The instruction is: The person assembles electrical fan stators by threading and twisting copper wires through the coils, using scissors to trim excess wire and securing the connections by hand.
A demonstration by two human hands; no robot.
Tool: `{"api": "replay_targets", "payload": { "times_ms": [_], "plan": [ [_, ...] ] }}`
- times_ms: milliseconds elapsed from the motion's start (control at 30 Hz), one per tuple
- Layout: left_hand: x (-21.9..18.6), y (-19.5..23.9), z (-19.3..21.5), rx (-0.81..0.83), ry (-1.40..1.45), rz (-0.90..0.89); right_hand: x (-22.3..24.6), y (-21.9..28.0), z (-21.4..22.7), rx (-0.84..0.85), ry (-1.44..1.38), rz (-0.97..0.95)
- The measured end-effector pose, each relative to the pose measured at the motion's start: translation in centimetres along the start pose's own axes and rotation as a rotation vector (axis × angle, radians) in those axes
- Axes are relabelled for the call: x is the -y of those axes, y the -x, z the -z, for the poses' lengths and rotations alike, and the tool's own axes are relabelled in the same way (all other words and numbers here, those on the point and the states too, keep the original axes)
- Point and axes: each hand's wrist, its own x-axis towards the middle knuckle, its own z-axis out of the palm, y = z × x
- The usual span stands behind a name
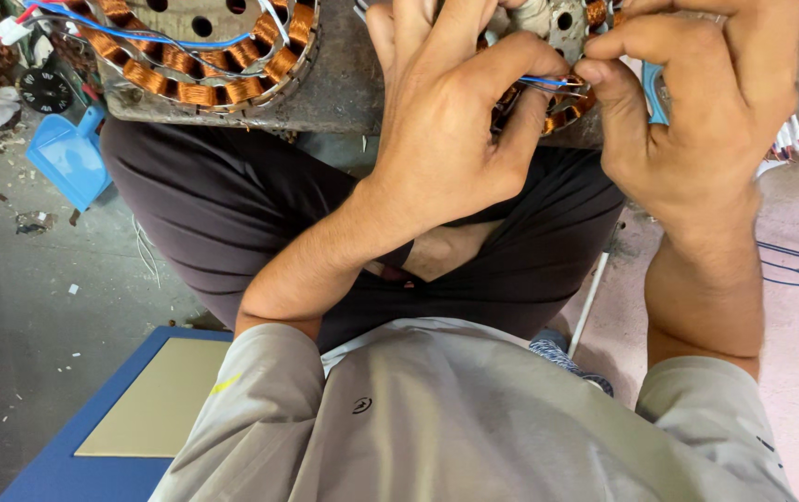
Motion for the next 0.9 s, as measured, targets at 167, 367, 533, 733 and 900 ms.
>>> {"api": "replay_targets", "payload": {
  "times_ms": [167,367,533,733,900],
  "plan": [
    [0.0,0.2,0.1,0.002,-0.001,0.019,0.3,-0.2,0.0,0.008,0.040,-0.006],
    [0.3,0.2,0.0,-0.035,0.039,-0.005,1.0,-1.3,0.1,0.043,-0.219,-0.197],
    [0.8,0.2,-0.2,-0.019,0.103,-0.004,1.1,-1.7,0.6,0.055,-0.173,-0.079],
    [1.0,0.1,-0.1,-0.024,0.140,-0.009,1.5,-2.6,0.9,0.115,-0.194,-0.120],
    [0.8,0.3,-0.5,-0.071,0.153,-0.009,2.6,-3.3,0.6,0.100,-0.129,-0.168]
  ]
}}
